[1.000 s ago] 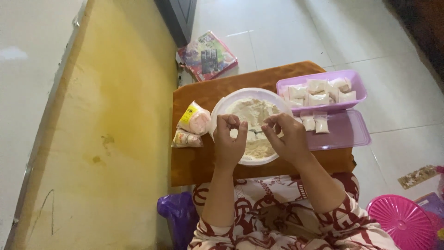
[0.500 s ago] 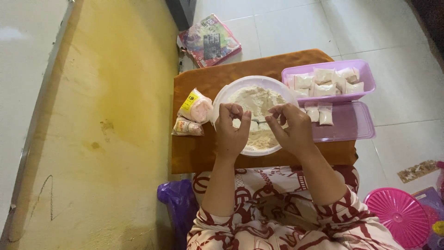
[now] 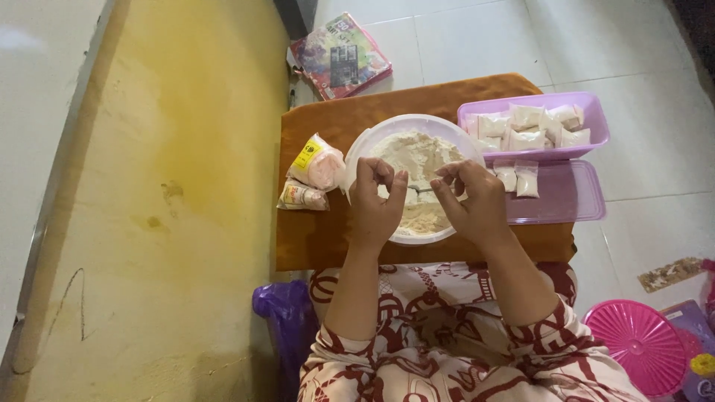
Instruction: Filling small plastic bags with white powder using a spoon from a large bowl and placing them in a tray.
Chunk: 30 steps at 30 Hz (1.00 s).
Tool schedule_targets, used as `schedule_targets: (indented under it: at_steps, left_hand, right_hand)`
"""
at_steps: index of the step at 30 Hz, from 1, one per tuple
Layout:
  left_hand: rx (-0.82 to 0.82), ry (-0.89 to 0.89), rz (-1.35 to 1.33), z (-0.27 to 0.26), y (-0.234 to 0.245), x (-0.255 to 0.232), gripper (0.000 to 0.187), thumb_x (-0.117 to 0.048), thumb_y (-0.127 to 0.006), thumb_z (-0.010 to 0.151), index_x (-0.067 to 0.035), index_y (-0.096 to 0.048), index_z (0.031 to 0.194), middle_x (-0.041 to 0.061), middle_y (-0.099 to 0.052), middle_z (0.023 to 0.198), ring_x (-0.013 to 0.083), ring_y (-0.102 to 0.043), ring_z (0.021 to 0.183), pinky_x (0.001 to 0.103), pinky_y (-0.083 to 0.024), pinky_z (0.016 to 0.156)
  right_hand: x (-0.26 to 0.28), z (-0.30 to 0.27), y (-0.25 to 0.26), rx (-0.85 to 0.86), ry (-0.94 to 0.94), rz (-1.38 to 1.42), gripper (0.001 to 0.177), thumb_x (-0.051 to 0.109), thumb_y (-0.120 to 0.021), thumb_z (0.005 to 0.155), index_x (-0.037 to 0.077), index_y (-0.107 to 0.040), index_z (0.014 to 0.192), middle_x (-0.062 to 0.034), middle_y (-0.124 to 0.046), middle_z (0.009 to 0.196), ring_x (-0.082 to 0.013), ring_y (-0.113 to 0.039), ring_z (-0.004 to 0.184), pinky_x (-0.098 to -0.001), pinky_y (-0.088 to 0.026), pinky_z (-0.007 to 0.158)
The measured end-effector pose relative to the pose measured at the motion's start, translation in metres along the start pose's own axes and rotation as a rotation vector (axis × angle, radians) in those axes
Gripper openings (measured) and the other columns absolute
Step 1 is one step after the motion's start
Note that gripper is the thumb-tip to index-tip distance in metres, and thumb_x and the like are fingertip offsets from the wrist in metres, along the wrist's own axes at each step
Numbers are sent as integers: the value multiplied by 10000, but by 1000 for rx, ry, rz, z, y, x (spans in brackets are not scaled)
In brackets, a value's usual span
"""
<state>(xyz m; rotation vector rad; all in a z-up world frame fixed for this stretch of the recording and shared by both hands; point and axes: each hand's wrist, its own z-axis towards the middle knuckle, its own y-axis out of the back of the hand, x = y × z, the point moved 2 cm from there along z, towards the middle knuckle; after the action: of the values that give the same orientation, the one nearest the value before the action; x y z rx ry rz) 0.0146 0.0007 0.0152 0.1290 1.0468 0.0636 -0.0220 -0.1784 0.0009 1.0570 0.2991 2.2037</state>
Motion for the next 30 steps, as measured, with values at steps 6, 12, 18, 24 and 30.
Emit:
schedule_targets:
  at_steps: [6, 12, 18, 24, 30]
  left_hand:
    - [-10, 12, 0, -2, -1, 6, 192, -162, -632, 981, -140, -445, 945, 33, -518, 685, 174, -580, 583, 338, -541, 635]
    - [-11, 15, 13, -2, -1, 4, 182, -170, -627, 979, -147, -455, 924, 23, -501, 657, 175, -574, 567, 348, -530, 629]
    - [-9, -7, 18, -1, -1, 0, 192, -159, -624, 982, -147, -448, 906, 13, -480, 641, 174, -566, 557, 345, -514, 617]
    - [-33, -11, 8, -1, -2, 4, 187, -162, -626, 982, -145, -450, 922, 36, -496, 675, 183, -568, 575, 345, -516, 623]
    - [-60, 18, -18, -1, 1, 3, 180, -182, -628, 980, -145, -459, 933, 44, -530, 726, 173, -599, 629, 350, -541, 660]
  right_hand:
    - [-2, -2, 0, 14, -10, -8, 69, 104, -758, 951, 53, -717, 974, -61, -670, 731, -199, -611, 569, -322, -496, 554]
    - [-2, -3, 0, 23, -7, -13, 75, 99, -759, 940, 56, -713, 981, -70, -664, 731, -218, -617, 580, -344, -496, 557]
    - [3, -1, 1, 16, -16, -12, 60, 104, -750, 963, 59, -710, 965, -62, -669, 726, -206, -613, 573, -326, -497, 553]
    - [3, -1, 0, 17, -21, -16, 58, 92, -746, 959, 45, -712, 961, -77, -670, 717, -215, -610, 570, -336, -495, 559]
    - [0, -2, 1, 16, -9, -11, 68, 105, -754, 960, 50, -714, 969, -66, -664, 719, -209, -606, 576, -335, -487, 560]
